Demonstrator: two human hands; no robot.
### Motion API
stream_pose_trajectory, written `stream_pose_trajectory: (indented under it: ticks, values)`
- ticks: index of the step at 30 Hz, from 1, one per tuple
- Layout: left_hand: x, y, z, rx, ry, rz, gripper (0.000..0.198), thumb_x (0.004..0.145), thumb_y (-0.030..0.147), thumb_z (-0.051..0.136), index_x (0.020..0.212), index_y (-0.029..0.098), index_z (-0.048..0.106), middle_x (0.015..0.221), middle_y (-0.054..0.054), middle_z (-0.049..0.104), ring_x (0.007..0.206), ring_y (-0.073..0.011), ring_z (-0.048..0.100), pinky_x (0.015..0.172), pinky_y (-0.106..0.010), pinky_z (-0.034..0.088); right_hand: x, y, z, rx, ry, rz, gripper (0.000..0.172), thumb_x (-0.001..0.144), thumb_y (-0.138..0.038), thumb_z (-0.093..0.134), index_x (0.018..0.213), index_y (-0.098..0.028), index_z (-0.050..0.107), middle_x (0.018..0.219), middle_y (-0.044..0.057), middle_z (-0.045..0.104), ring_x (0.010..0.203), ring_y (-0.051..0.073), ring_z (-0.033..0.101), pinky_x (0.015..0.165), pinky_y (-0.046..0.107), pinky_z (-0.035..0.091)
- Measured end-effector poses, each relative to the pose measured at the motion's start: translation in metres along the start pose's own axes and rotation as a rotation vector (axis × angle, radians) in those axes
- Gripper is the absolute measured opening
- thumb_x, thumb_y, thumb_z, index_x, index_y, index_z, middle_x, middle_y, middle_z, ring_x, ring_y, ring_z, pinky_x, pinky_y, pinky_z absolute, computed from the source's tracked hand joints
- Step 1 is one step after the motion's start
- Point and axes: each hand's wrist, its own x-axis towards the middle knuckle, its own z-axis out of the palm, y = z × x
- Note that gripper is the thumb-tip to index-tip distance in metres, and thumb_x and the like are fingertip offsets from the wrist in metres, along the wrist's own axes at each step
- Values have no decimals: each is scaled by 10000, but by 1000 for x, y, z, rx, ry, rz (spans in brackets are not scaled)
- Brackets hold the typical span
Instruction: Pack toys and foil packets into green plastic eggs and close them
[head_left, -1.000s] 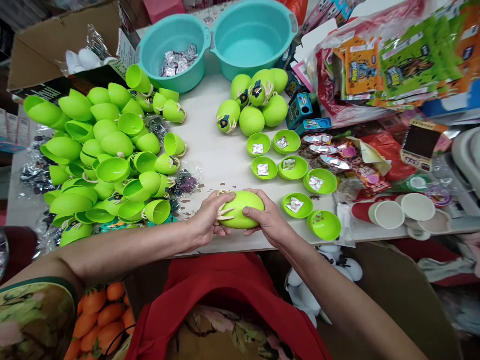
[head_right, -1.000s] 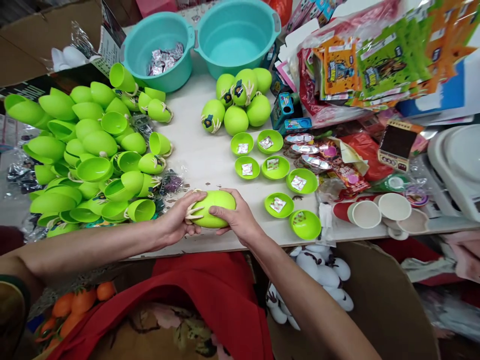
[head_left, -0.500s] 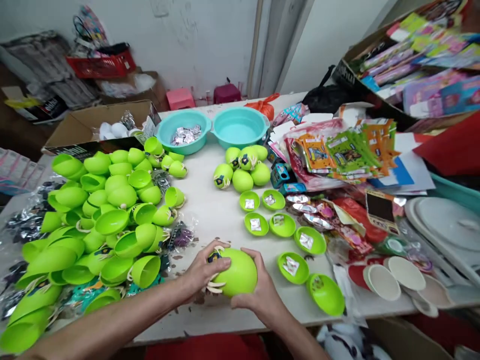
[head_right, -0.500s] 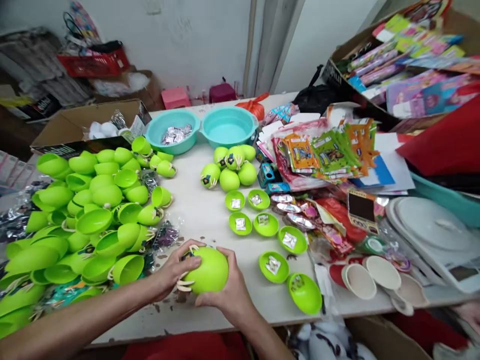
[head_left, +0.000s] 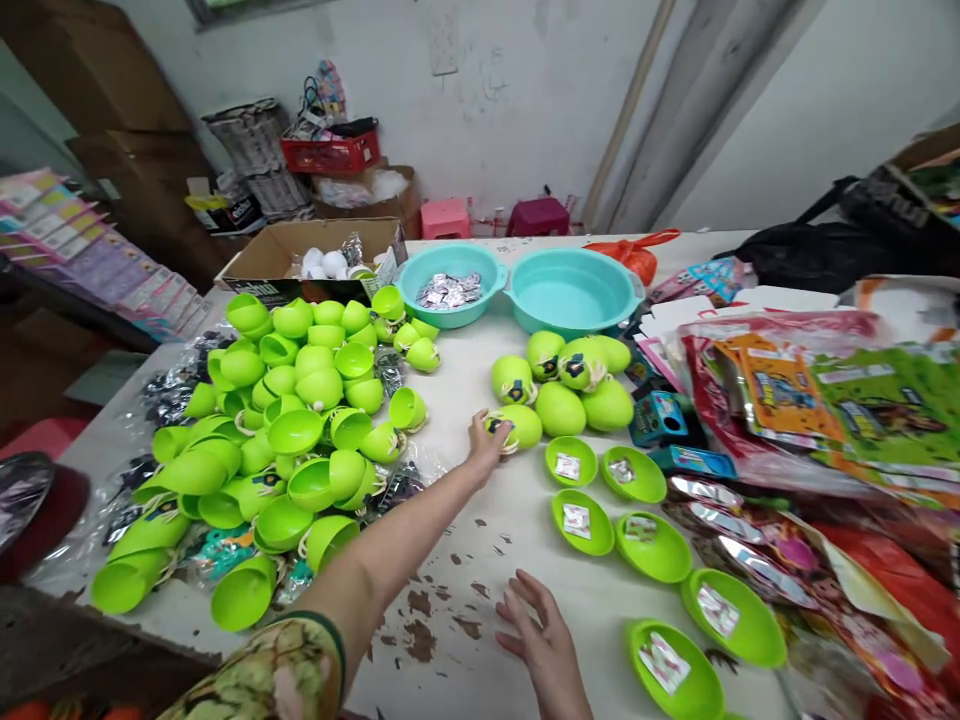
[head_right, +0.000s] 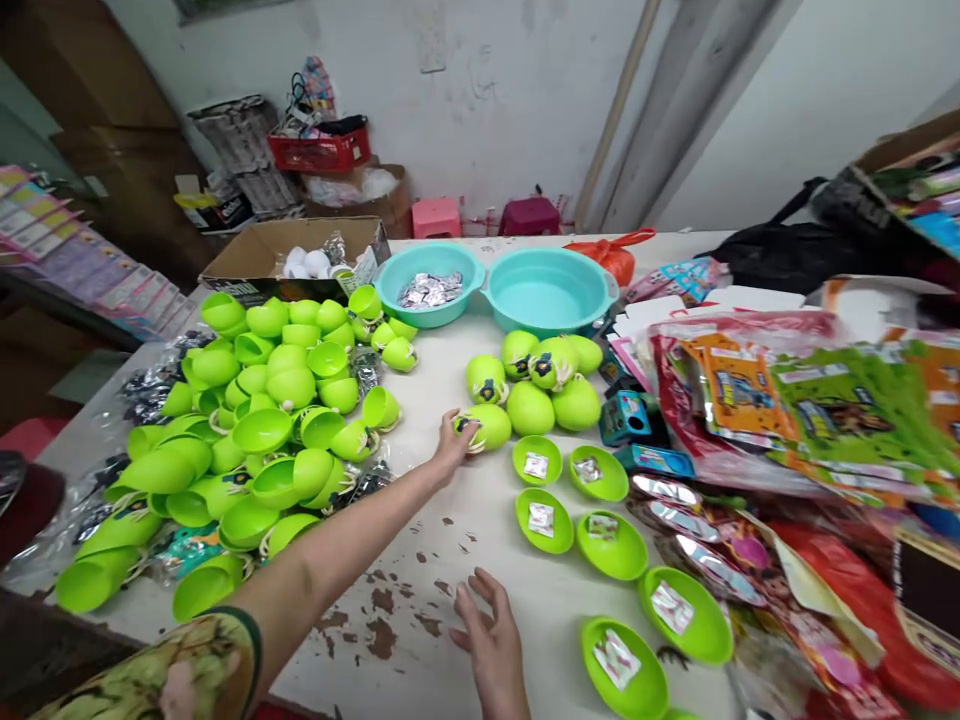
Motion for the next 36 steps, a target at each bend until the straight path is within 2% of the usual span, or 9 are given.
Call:
stream_pose_trajectory:
  ticks: [3, 6, 9, 12, 16, 21, 26, 31, 36]
  values:
    - [6, 7, -7, 85, 53, 73, 778, 813, 438, 680, 1441, 124, 346, 1436, -233, 392, 1228, -295, 521, 986, -380, 452, 5, 1, -7, -55, -44, 22, 757, 583, -706, 753, 1152, -233, 590, 1323, 162, 568, 1033, 342, 670, 722, 408, 583]
    - [-1, 10, -61, 313, 152, 212, 752, 789, 349, 720, 1438, 170, 385, 1475, -172, 382, 1375, -327, 343, 1140, -431, 276, 8, -4, -13, -61, -9, 28, 760, 568, -703, 762, 1127, -215, 598, 1280, 172, 590, 1033, 354, 665, 715, 426, 588]
    - [-11, 5, -125, 863, 355, 332, 491, 919, 346, 530, 1349, 113, 490, 1371, -212, 490, 1307, -370, 392, 1086, -508, 310, 6, -11, -10, -56, -16, 1, 723, 592, -666, 774, 1114, -196, 600, 1268, 172, 591, 1037, 348, 660, 729, 427, 586]
    - [-32, -13, -155, 984, 272, 334, 348, 945, 348, 477, 1189, 139, 610, 1193, -178, 616, 1147, -322, 539, 978, -440, 425, 5, -16, 2, -76, -68, -24, 685, 614, -639, 777, 1105, -191, 612, 1262, 167, 591, 1017, 336, 665, 707, 415, 584]
    - [-70, -54, -143, 1109, 125, 322, 512, 750, 304, 737, 1208, 111, 613, 1154, -215, 646, 1084, -380, 594, 908, -482, 470, 3, -16, 19, -89, -132, -29, 682, 619, -635, 774, 1098, -175, 617, 1226, 166, 606, 985, 322, 672, 669, 389, 581]
    - [-101, -75, -130, 1155, 26, 398, 391, 866, 80, 467, 1235, 79, 597, 1122, -231, 670, 1084, -339, 619, 1030, -550, 376, 0, -20, 37, 16, -123, -88, 812, 608, -606, 797, 1268, -224, 519, 1343, 162, 524, 1018, 290, 647, 710, 375, 581]
    - [-147, -74, -118, 819, -351, 792, 365, 893, 144, 453, 1214, 230, 605, 1180, -88, 678, 1126, -218, 604, 1017, -382, 442, 5, -38, 65, 368, -87, -266, 838, 593, -533, 829, 1306, -251, 490, 1340, 110, 545, 1102, 248, 598, 837, 343, 533]
    - [-171, -68, -88, 485, 52, 592, 432, 814, 357, 655, 1214, 209, 592, 1318, -146, 562, 1291, -329, 461, 1055, -508, 376, 8, -56, 79, 540, 114, -196, 443, 685, -571, 750, 819, -203, 542, 735, -14, 602, 677, 168, 586, 653, 290, 501]
    - [-150, -38, -70, 178, 95, 387, 149, 812, 344, 593, 815, 195, 593, 852, -36, 621, 858, -198, 594, 843, -339, 479, -8, -61, 70, 658, 98, -151, 509, 687, -684, 687, 789, -207, 540, 725, -5, 603, 674, 176, 590, 631, 296, 497]
